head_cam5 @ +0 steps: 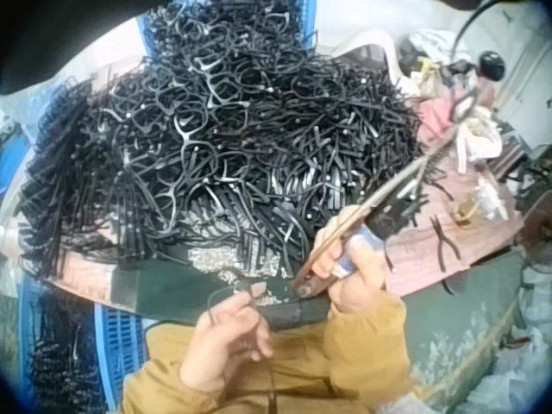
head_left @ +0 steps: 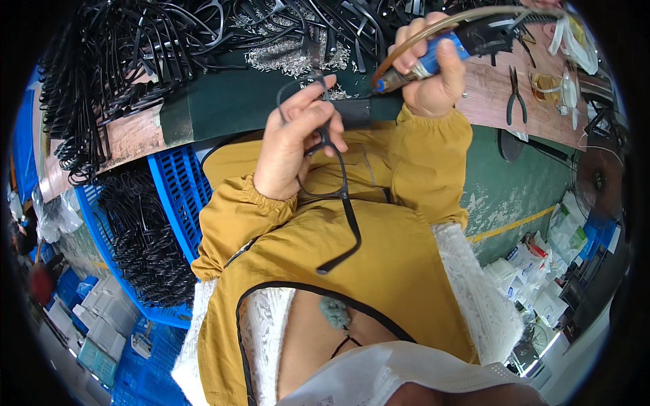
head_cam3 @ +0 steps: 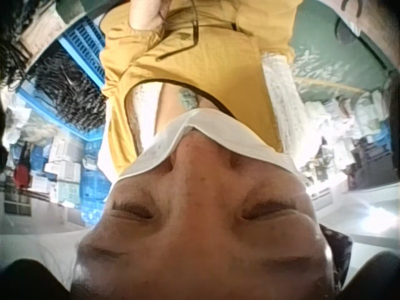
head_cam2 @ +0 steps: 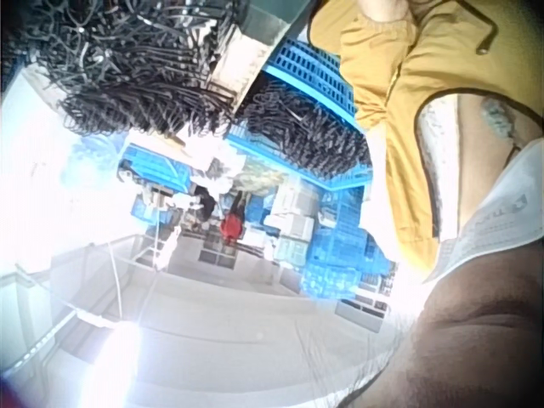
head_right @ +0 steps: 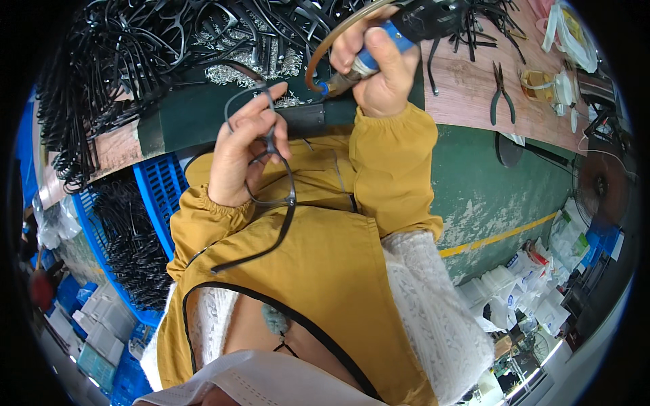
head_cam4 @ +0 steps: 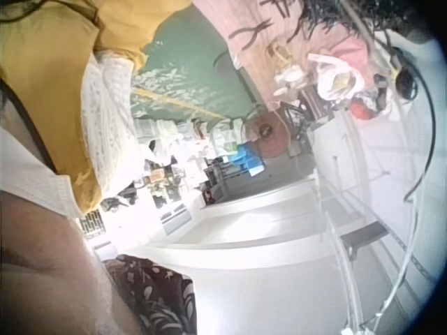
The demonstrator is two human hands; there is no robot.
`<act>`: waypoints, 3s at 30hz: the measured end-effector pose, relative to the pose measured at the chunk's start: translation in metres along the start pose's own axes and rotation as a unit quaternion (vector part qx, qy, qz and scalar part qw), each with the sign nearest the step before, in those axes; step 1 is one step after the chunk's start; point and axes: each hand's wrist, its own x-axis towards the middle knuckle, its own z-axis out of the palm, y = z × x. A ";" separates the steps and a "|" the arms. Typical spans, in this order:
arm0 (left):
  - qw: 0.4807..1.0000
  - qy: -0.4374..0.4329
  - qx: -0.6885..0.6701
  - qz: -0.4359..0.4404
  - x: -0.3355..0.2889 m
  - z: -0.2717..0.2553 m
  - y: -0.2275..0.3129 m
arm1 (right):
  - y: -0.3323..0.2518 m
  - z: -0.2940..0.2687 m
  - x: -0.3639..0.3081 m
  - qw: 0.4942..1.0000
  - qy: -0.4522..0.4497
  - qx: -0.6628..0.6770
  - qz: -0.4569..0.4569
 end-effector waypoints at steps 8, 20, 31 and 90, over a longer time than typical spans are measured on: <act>1.000 0.016 -0.020 0.010 -0.014 -0.011 0.001 | 0.000 -0.008 0.000 1.000 0.011 0.001 -0.017; 0.984 0.058 -0.044 -0.161 -0.017 0.011 -0.010 | -0.002 -0.006 -0.004 0.998 0.032 0.059 -0.004; 0.934 0.012 -0.243 -0.263 -0.016 0.001 -0.051 | -0.013 0.043 -0.049 1.000 -0.001 -0.012 -0.010; 0.856 -0.012 0.321 0.406 -0.022 -0.026 -0.066 | 0.002 0.045 -0.017 0.982 0.040 0.088 0.164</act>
